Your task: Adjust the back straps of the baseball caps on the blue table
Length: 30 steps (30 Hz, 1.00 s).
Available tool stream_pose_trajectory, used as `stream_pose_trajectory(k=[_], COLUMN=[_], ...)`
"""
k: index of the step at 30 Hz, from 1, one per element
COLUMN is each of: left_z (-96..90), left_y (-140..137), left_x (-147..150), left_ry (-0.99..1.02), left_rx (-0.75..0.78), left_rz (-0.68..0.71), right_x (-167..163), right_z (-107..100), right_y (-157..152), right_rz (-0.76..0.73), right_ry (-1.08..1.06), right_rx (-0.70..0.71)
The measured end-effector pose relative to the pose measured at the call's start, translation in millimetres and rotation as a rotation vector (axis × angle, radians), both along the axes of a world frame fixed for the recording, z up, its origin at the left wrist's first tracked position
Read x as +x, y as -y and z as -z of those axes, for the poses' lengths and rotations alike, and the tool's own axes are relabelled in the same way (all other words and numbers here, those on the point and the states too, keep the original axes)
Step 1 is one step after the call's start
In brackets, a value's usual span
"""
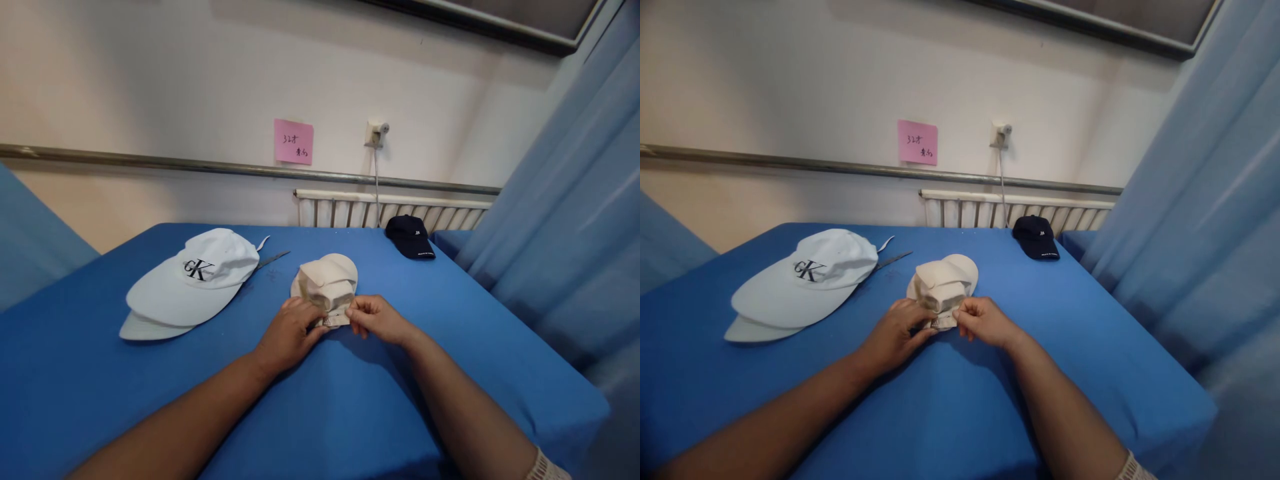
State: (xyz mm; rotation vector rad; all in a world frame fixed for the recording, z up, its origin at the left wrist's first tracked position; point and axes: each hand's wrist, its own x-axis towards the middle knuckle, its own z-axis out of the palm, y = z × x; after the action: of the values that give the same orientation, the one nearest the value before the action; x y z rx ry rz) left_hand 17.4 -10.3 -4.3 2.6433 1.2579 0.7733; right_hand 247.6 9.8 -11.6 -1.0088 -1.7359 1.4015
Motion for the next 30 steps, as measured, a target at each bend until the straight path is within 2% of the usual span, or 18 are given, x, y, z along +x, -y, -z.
stream_pose_trajectory(k=[3,5,9,12,15,17,23,26,30], left_z=[-0.9,-2.2,-7.3,-10.4,-10.6,-9.3,-1.7,0.3,-1.6], left_y=[-3,-7,-9,-7,-3,-2,-3,-2,1], left_x=[-4,-8,-12,-10,-6,-4,2,7,11], left_ry=[0.047,0.112,0.24,0.239,0.175,0.142,0.09,0.04,0.017], left_rx=[-0.003,-0.011,-0.017,-0.009,0.0,-0.002,0.023,0.067,0.089], left_rz=[-0.028,-0.061,-0.154,-0.143,-0.098,-0.095,-0.1,-0.08,-0.08], right_x=[-2,-6,-24,-39,-48,-51,-60,-66,-69], right_z=[5,8,10,10,11,12,15,17,20], right_y=[-4,-3,12,25,33,35,39,39,38], right_rz=[0.146,0.187,0.09,0.033,0.172,0.268,0.451,0.515,0.524], right_ry=[-0.02,-0.065,-0.272,-0.561,-0.779,-0.828,-0.758,-0.682,-0.594], right_rx=[-0.048,-0.204,-0.567,-0.709,-0.712,-0.657,-0.465,-0.449,-0.446])
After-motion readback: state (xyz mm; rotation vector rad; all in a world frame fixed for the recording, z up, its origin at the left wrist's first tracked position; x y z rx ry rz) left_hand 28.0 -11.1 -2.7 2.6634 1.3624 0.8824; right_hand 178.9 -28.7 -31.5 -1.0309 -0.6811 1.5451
